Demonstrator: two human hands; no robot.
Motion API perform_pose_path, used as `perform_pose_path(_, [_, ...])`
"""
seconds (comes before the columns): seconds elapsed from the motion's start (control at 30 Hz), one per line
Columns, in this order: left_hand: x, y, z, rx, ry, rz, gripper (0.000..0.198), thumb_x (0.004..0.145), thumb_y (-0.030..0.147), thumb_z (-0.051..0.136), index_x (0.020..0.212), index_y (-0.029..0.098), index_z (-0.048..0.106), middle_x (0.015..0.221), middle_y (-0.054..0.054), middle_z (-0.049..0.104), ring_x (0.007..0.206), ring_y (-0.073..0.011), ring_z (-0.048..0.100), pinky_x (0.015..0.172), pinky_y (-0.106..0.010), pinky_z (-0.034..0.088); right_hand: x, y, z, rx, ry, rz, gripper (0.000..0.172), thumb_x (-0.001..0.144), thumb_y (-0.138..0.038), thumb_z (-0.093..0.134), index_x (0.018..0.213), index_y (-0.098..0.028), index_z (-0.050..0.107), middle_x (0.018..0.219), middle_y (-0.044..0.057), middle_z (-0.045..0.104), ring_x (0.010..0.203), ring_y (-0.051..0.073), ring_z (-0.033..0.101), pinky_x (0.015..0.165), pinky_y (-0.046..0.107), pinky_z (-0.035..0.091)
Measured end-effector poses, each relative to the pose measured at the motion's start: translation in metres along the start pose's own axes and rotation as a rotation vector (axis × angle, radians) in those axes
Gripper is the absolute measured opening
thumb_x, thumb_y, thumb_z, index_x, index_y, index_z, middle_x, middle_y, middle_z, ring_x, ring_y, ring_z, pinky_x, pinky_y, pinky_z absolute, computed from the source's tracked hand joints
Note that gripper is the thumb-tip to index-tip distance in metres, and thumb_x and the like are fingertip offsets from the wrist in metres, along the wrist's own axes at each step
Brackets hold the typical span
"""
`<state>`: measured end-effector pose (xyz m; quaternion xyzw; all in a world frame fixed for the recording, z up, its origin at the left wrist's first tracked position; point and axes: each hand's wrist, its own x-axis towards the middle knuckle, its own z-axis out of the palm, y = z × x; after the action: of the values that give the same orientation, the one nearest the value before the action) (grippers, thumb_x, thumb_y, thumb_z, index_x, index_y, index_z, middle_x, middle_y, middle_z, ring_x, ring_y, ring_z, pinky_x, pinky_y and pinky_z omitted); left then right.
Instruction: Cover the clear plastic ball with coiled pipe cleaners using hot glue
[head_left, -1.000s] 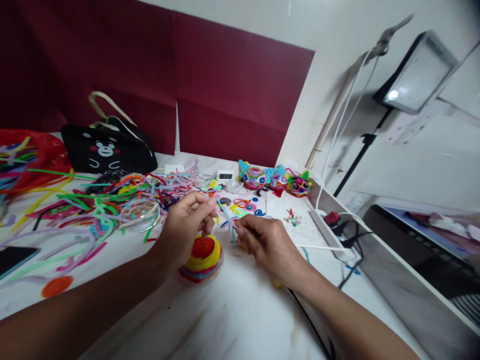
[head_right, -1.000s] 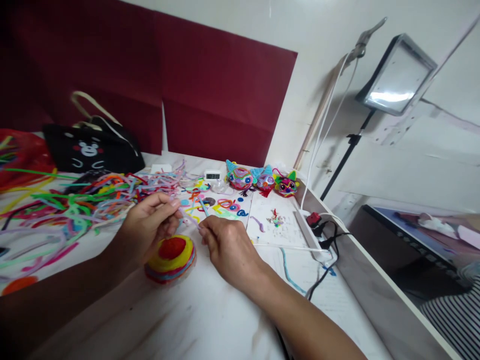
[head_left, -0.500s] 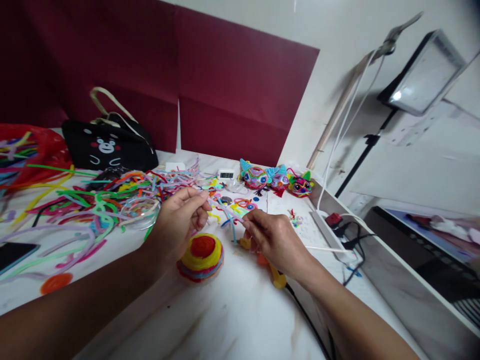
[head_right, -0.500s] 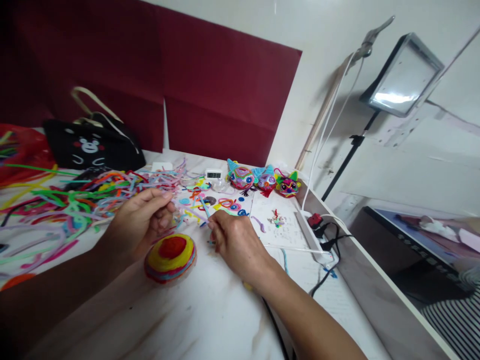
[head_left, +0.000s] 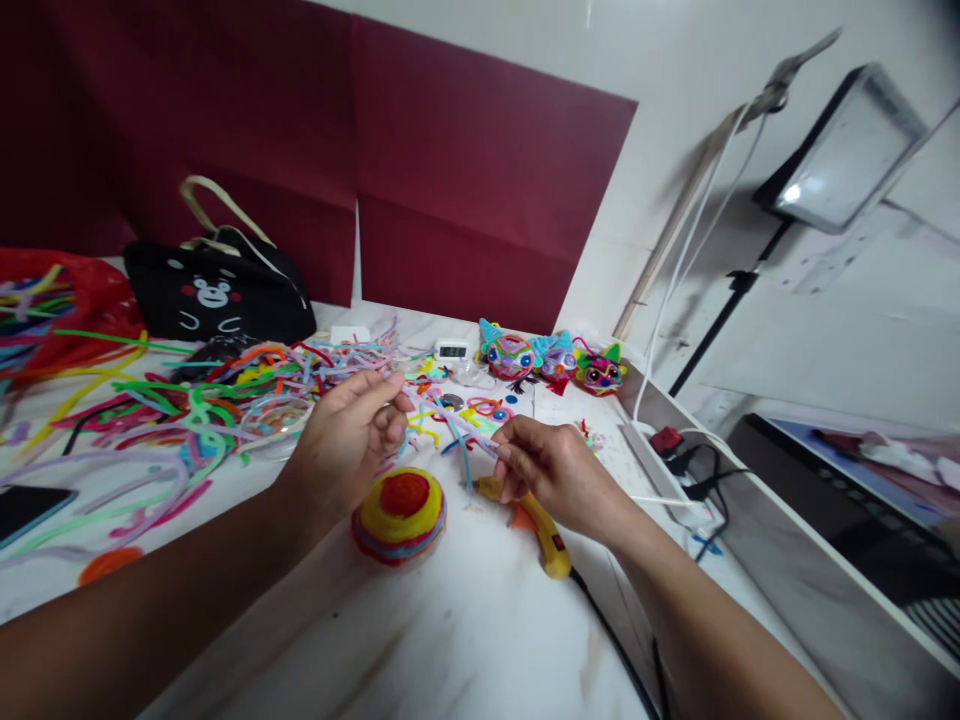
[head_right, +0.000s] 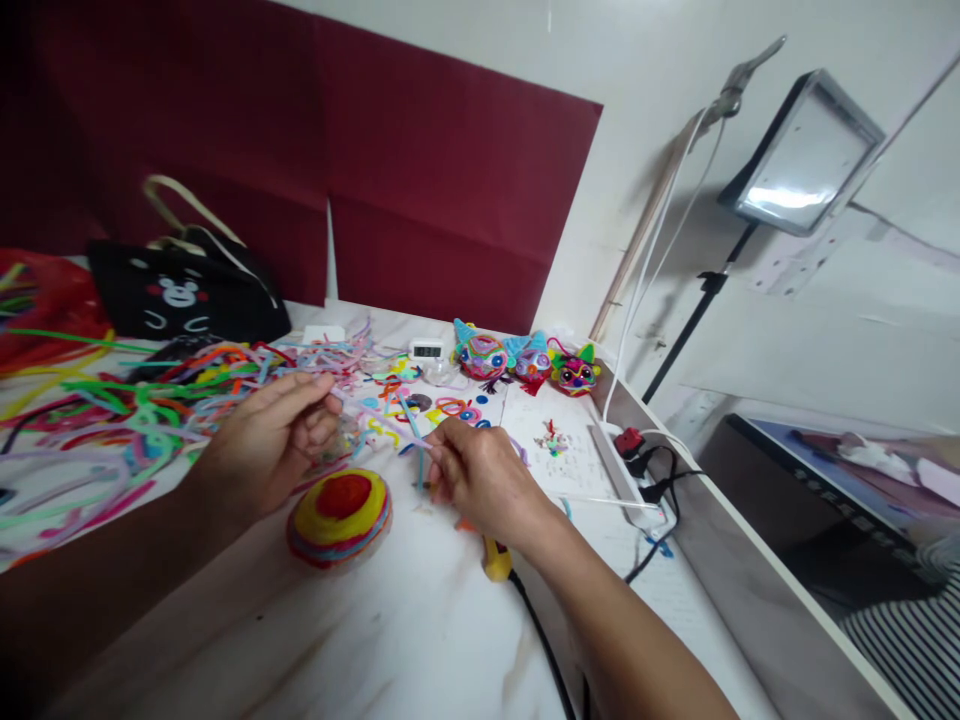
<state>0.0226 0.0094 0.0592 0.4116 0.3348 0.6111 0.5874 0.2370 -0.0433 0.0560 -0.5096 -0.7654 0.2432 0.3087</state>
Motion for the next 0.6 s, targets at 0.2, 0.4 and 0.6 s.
perform_pose_path(0.2, [-0.015,0.001,0.009,0.268,-0.194,0.144,0.018,0.078,0.028,0.073,0.069,0.02,0.059,0.051,0.004,0.061,0.04,-0.0083,0.048,0.04,-0.018,0.038,-0.003,-0.014,0.007,-0.079,0.048,-0.076,0.025,0.091,-0.028,0.066,0.114,-0.02,0.061,0.115,0.011,0.074,0.105,0.025,0.069,0.086,0.034,0.05])
perform_pose_path(0.4, [-0.02,0.0,0.008,0.396,-0.381,0.16,0.014,0.082,0.032,0.07,0.078,0.02,0.064,0.057,0.002,0.064,0.045,-0.0106,0.055,0.045,-0.019,0.044,-0.002,-0.014,0.025,0.2,0.034,-0.058,0.027,0.102,-0.032,0.046,0.082,-0.02,0.061,0.067,-0.002,0.063,0.059,0.011,0.058,0.061,0.022,0.047])
perform_pose_path(0.6, [-0.005,-0.01,-0.044,0.625,-0.255,0.076,0.029,0.078,0.045,0.075,0.094,0.021,0.075,0.083,-0.008,0.076,0.073,-0.021,0.068,0.06,-0.025,0.054,0.009,0.008,0.047,0.38,-0.04,0.203,0.021,0.1,-0.03,0.045,0.087,-0.02,0.057,0.081,0.002,0.067,0.06,0.013,0.064,0.048,0.021,0.05])
